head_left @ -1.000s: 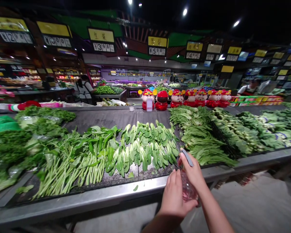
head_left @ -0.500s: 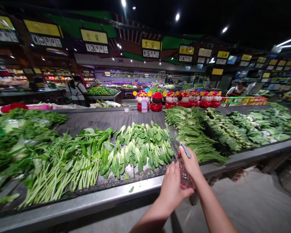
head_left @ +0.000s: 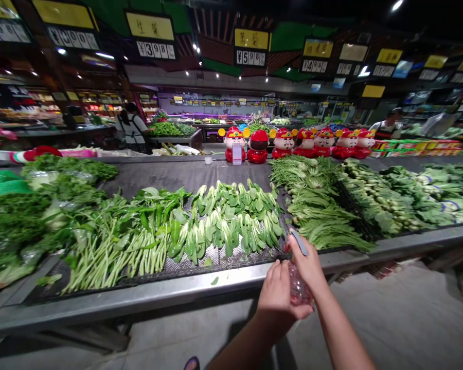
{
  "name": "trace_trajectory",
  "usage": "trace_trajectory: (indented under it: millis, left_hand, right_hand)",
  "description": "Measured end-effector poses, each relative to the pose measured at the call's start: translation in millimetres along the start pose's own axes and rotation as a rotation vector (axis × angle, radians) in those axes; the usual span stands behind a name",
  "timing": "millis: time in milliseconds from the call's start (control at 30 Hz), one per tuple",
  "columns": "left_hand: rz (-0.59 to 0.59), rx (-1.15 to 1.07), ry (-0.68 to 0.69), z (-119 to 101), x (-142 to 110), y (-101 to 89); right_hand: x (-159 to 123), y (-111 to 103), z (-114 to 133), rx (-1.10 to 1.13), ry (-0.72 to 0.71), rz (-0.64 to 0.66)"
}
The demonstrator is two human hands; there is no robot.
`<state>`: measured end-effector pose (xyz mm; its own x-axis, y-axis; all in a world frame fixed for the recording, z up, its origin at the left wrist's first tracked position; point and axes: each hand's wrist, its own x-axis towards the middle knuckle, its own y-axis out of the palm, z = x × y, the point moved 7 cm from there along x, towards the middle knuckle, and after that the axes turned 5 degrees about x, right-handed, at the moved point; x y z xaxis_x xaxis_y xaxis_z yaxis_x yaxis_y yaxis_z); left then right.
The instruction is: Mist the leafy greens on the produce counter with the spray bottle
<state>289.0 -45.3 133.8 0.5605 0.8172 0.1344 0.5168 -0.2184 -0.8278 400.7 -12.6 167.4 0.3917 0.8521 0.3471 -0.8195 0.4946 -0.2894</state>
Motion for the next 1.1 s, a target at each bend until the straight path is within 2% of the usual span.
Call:
trace_trajectory:
  millis: [167,333,467,600,700,800,967,1100]
  left_hand:
    - [-0.156,0.074,0.078,4,-13,12.0]
    - [-0.263,0.088,0.074,12,-23,11.9]
    - [-0.281,0.113,0.071,18,-34,8.5]
    - [-0.214,0.119,0.069,29,-39,2.2]
    - [-0.095,0.078,0.040,39,-33,-10.1]
    - [0.015,0.006,-0.004,44,-22,-32.2]
    - [0.008,-0.064,0.059,42,-11,-75.6]
    - [-0.015,-0.095,0.072,50,-15,-91.8]
  right_hand:
    - [-12,12,-20,0.041,0.087,0.051]
    - [-19,21,-10,0.058,0.060,0.071]
    - [-25,29,-1,0.068,0.030,0.086]
    - [-28,42,2,0.033,0.046,0.096]
    - [-24,50,11,0.036,0.038,0.067]
    - [-13,53,29,0.069,0.004,0.009]
    - [7,60,59,0.045,-0.033,-0.044]
    - [10,71,64,-0.011,-0.016,-0.052]
